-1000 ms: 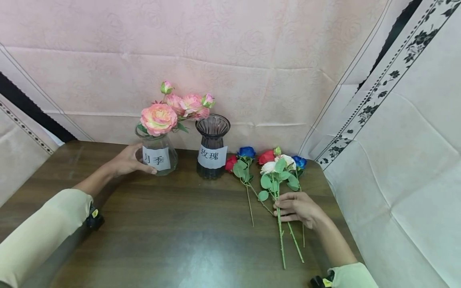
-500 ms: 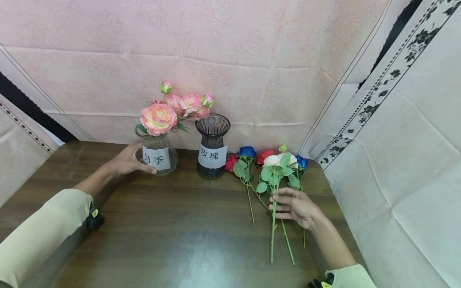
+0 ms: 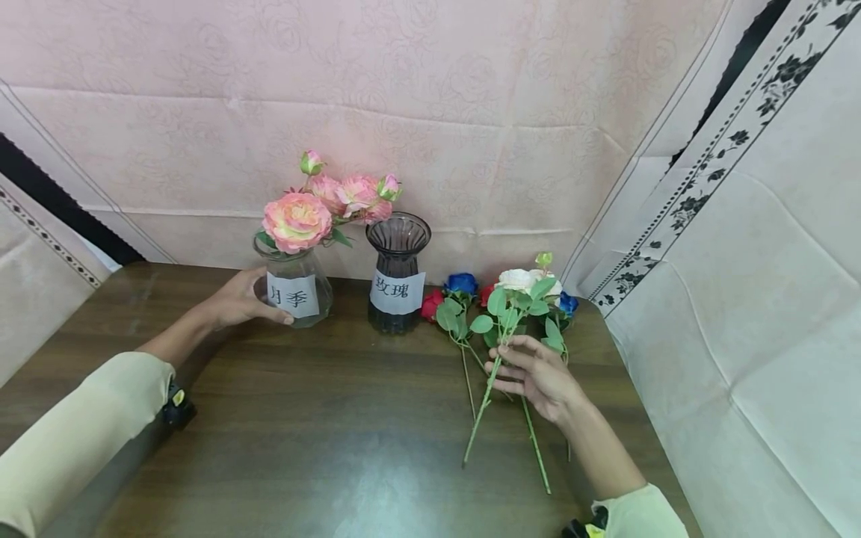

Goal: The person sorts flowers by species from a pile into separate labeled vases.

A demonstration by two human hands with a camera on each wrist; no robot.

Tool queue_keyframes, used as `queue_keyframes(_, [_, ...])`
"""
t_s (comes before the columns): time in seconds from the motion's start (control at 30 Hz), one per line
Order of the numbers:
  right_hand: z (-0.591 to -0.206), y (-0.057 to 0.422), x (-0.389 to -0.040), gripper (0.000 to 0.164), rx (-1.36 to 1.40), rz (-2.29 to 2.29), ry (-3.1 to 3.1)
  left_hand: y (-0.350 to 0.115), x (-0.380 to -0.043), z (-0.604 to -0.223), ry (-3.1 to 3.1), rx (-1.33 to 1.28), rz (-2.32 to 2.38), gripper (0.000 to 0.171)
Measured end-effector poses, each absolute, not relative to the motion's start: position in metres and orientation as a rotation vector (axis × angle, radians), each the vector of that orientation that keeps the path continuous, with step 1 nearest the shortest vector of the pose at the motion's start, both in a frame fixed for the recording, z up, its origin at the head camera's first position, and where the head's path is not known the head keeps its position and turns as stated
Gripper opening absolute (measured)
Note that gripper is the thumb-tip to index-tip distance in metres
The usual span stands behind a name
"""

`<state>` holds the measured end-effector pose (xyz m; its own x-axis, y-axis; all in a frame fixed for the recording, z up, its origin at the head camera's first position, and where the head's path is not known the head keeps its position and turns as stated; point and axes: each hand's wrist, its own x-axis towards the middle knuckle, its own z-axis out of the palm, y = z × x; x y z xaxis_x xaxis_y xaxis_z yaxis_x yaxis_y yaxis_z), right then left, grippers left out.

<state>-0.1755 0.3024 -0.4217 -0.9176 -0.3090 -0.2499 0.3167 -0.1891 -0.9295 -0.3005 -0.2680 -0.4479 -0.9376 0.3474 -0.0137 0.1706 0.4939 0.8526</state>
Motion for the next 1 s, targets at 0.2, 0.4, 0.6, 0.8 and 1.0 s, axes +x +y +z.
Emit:
queue_keyframes(0.2, [-0.421,0.283,-0.179,0.013,0.085,-2.279,1.688,-0.268,-0.301,-0.45,2.546,0.453,1.44,0.094])
queue_keyframes(0.4, [-0.426,0.262,-0.186,0.015,0.176,-2.428,1.601,-0.268,-0.301,-0.45,2.551,0.459,1.432,0.095])
queue_keyframes(0.6, [-0.428,0.244,-0.193,0.011,0.23,-2.591,1.512,-0.269,-0.302,-0.45,2.56,0.459,1.417,0.094])
queue_keyframes(0.8, [-0.428,0.227,-0.199,0.013,0.247,-2.78,1.394,-0.269,-0.302,-0.45,2.563,0.454,1.413,0.094])
queue_keyframes(1.0, [-0.425,0.21,-0.203,0.011,0.269,-2.952,1.327,-0.269,-0.303,-0.451,2.562,0.455,1.417,0.095])
